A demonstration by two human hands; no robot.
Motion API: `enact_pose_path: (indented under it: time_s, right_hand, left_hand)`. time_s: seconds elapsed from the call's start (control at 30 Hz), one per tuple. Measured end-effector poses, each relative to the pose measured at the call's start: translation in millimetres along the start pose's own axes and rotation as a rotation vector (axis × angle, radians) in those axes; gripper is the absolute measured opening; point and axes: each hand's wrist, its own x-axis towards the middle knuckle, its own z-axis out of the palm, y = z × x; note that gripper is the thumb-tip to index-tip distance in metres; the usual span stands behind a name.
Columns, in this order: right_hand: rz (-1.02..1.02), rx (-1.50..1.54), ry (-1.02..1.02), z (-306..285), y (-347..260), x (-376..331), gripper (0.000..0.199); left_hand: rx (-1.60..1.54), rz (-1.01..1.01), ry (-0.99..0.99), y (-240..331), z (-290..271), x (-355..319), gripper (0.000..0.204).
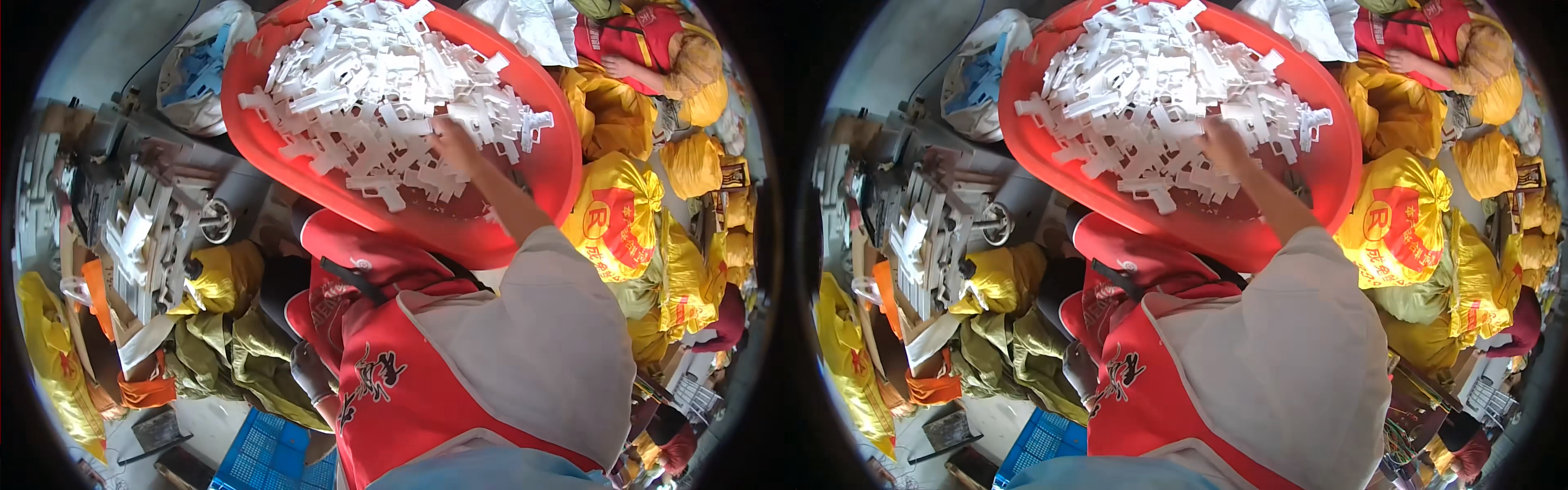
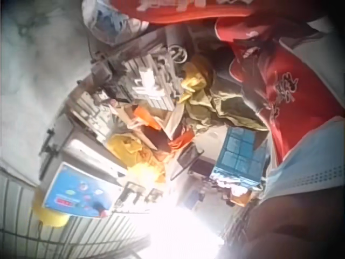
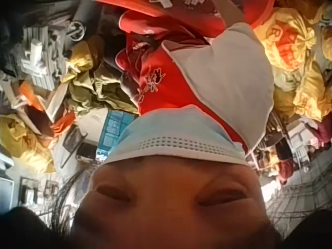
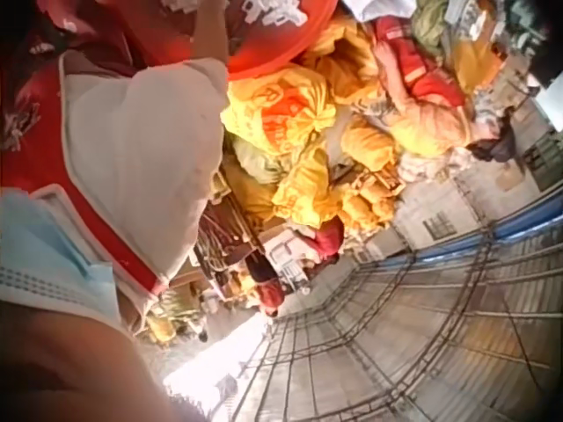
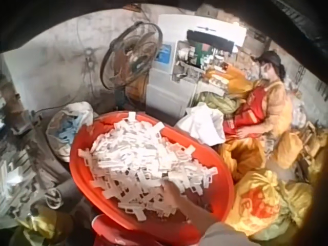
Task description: The person prints markings on plastic toy gun pieces using a printing machine, placing them from a basin onto the machine and into a woven sack. The person then folds closed the top of the filled woven sack before printing on more toy gun pieces.
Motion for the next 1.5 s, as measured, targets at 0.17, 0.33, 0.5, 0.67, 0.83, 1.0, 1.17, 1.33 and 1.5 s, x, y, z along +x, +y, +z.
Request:
enact_pose_path:
  time_s: [0.17, 0.33, 0.5, 0.67, 0.83, 1.0, 1.17, 1.33, 1.5]
  right_hand:
    - [-0.073, -0.451, 0.251, -32, 107, 118, 0.058]
    - [0.263, -0.327, -0.108, -33, 173, 187, 0.073]
    - [0.491, -0.271, -0.381, -13, 177, 174, 0.085]
    - [0.368, -0.317, -0.592, -20, 106, 122, 0.074]
    - [0.26, -0.3, -0.444, 22, 17, 39, 0.08]
    - [-0.007, -0.408, -0.499, 33, -39, -21, 0.077]
    - [-0.083, -0.142, -0.26, -8, -66, -35, 0.047]
    - [-0.047, 0.276, -0.343, -64, -101, -24, 0.026]
    - [-0.098, 0.789, -0.842, -62, -200, -45, 0.041]
  left_hand:
    - [0.06, -0.028, 0.003, 7, 1, 10, 0.021]
    - [0.101, -0.027, -0.014, 19, 3, 5, 0.023]
    - [0.073, -0.083, 0.071, 30, 12, 0, 0.023]
    - [0.073, -0.129, 0.105, 36, 16, 17, 0.019]
    - [0.138, -0.1, 0.057, 41, 7, 35, 0.017]
    - [0.13, -0.061, 0.011, 44, 4, 34, 0.019]
    - [0.037, 0.025, -0.012, 57, -14, 31, 0.022]
    - [-0.102, 0.067, 0.076, 102, -41, 55, 0.023]
    - [-0.726, 0.288, -0.058, 161, -59, 59, 0.047]
